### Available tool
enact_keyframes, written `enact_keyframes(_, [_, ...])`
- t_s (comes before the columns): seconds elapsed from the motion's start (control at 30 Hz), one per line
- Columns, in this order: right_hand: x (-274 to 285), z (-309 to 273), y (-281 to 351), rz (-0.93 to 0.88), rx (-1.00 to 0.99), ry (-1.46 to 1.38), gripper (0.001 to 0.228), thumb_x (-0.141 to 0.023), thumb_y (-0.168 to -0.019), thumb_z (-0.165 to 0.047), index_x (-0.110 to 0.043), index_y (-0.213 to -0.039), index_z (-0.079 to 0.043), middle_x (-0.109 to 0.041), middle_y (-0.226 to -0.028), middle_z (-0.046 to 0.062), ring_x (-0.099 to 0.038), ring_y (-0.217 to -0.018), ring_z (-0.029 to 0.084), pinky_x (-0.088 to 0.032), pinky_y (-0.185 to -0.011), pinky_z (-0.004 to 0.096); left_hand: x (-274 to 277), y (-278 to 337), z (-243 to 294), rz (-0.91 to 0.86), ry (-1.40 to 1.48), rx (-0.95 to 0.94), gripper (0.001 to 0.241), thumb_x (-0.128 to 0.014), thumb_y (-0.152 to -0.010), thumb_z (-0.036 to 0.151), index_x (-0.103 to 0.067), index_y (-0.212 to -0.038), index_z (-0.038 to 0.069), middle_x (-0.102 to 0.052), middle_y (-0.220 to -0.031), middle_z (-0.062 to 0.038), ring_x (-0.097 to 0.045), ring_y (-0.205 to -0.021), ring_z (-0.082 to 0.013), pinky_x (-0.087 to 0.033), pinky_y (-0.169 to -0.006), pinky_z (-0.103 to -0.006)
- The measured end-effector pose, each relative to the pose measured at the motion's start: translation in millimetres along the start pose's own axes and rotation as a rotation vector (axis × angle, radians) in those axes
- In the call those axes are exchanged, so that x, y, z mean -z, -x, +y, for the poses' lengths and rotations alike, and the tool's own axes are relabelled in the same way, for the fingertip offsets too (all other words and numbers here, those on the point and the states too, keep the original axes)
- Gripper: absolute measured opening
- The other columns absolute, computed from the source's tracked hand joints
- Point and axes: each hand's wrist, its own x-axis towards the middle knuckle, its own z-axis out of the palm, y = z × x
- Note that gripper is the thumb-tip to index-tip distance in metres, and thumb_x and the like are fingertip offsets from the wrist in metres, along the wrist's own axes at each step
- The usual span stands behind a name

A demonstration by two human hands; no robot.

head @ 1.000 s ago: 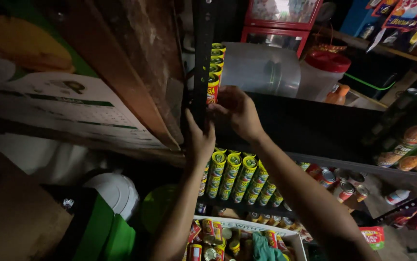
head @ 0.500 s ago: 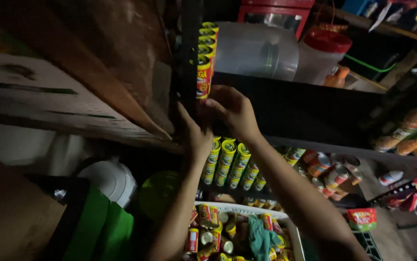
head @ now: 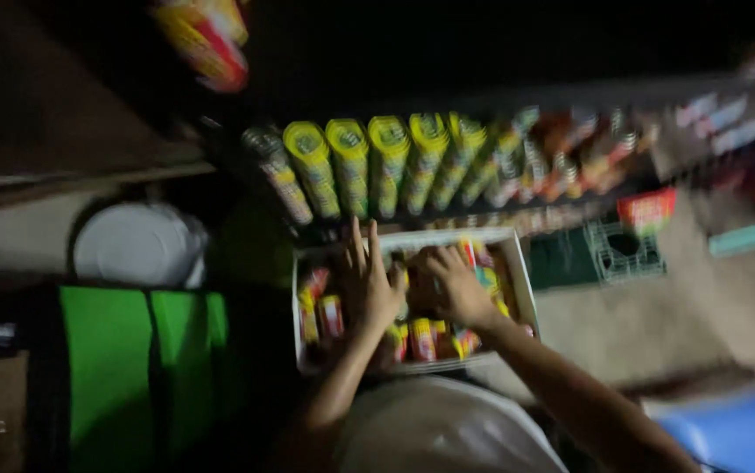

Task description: Wiping canned goods with a cloth and organizing them onto a metal shelf.

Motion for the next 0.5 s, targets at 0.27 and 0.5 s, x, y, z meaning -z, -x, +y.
enact_keyframes(0.27, [-87.5,33.4,72.7,-0.091,-0.160,0.075,0.050,-0.073,-0.084,-0.039,-0.058,-0.124,-0.013,-0.031,-0.163,0.018,-0.034,-0.149,0.039,-0.036,-0.111,0.062,-91.4,136.0,-73.2,-0.473,-0.162,0.045,0.047,-0.069,-0.085,0.035,-0.065,-0.123,0.007,-0.056,-0.142,-0.018,-0.054,-0.128,-0.0413,-0.043,-0.100,-0.0587])
enact_keyframes(0.5, [-62.2,61.6,73.7,0.230,-0.656,-0.724,0.045,-0.074,-0.083,-0.007,-0.062,-0.125,-0.017,-0.071,-0.113,0.017,-0.067,-0.111,0.041,-0.051,-0.091,0.056,-124.3,127.0,-109.9,-1.038,-0.343,0.178,0.081,-0.073,-0.073,0.061,-0.053,-0.145,0.028,-0.057,-0.147,-0.006,-0.045,-0.142,-0.0353,-0.029,-0.115,-0.0576])
